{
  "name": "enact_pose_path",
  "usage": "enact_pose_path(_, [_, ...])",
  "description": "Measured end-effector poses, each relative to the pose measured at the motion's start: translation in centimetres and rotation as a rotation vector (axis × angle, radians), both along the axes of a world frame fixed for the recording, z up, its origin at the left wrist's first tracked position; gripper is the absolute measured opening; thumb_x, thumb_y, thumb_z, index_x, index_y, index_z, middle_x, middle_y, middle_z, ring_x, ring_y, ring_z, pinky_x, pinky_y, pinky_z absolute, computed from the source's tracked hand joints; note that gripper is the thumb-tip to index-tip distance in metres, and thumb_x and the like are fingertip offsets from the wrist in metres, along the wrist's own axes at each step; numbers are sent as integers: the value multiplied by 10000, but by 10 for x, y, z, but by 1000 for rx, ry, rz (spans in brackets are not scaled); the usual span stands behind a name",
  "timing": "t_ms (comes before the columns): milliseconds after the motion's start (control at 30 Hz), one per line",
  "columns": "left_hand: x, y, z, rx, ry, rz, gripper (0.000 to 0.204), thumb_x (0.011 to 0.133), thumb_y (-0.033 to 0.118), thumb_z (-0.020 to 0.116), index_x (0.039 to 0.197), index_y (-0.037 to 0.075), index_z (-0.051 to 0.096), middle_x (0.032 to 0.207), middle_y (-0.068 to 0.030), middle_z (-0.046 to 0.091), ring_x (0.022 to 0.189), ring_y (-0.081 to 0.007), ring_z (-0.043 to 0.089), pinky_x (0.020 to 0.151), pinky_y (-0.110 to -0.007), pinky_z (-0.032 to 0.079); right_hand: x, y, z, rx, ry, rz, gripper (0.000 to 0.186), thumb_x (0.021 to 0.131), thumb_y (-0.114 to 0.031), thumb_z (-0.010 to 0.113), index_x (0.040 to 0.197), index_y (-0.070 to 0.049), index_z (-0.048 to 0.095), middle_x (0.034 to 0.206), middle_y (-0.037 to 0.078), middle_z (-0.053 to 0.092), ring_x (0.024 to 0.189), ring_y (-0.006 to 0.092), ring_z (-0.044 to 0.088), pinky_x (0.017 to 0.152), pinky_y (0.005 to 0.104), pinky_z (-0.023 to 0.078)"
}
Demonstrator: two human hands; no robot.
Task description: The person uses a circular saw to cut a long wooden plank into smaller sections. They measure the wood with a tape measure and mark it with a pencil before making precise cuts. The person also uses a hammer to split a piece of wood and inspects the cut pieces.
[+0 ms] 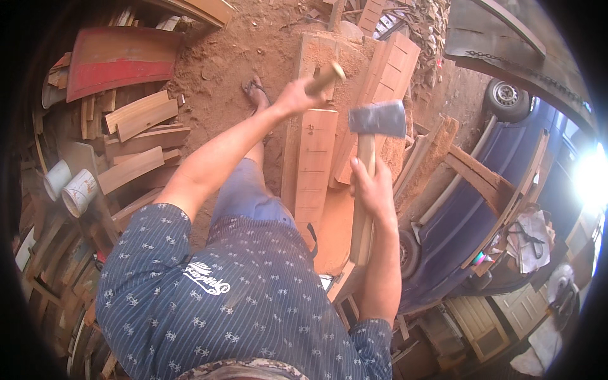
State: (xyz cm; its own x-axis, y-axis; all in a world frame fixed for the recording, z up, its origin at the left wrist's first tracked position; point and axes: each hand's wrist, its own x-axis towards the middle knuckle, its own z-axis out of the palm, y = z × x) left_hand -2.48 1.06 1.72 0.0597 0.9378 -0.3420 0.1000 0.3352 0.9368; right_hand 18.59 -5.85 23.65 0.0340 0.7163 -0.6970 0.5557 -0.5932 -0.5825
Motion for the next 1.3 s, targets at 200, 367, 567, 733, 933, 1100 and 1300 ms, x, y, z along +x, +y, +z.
enact_pose_path(200, [11,-102,-36,7,535,-894,997,768,133,765,1594,40,214,1031,-249,713,943,-429,698,821,-515,571,49,-102,-17,-87,22,-239,208,996,-220,663,1026,-30,585,706,46,595,530,136,581,482,282,493])
enact_pose_path(367, [16,-116,-25,-28,482,-768,951,779,112,713,1596,100,226,1036,-245,720,1009,-422,697,868,-517,566,74,-178,-45,-142,23,-396,232,981,-236,685,1055,-36,594,698,56,611,512,151,599,467,292,503])
enact_pose_path(567, [12,-114,-36,-14,531,-872,530,758,160,737,1275,139,626,1043,-183,738,1007,-402,699,883,-508,559,97,-241,-118,-169,40,-551,303,891,-235,800,999,-30,605,707,60,626,507,154,609,455,300,497])
enact_pose_path(733, [24,-122,9,102,645,-1078,277,781,175,723,1045,93,701,1008,-168,747,971,-368,721,834,-489,584,132,-270,-190,-225,26,-535,318,891,-290,799,984,-34,636,716,81,645,526,173,633,481,311,518])
enact_pose_path(933, [67,-140,26,452,766,-1352,354,802,151,728,1101,18,593,860,-187,724,825,-387,729,687,-501,577,126,-228,-231,242,-209,-233,606,966,-462,671,1291,49,639,1218,211,710,1146,297,673,994,389,516])
enact_pose_path(1100, [116,-134,57,640,641,-1365,270,782,180,758,1000,42,677,930,-160,739,924,-356,730,785,-467,581,74,-173,-127,140,376,-81,528,951,-306,740,1384,-50,580,1142,61,689,983,152,652,818,306,544])
enact_pose_path(1300, [101,-117,228,997,231,-1053,614,752,220,870,1293,31,651,1110,-157,704,1110,-319,663,979,-438,507,98,-171,-87,382,495,-389,550,906,-247,790,1362,-34,567,904,9,670,680,71,600,550,237,484])
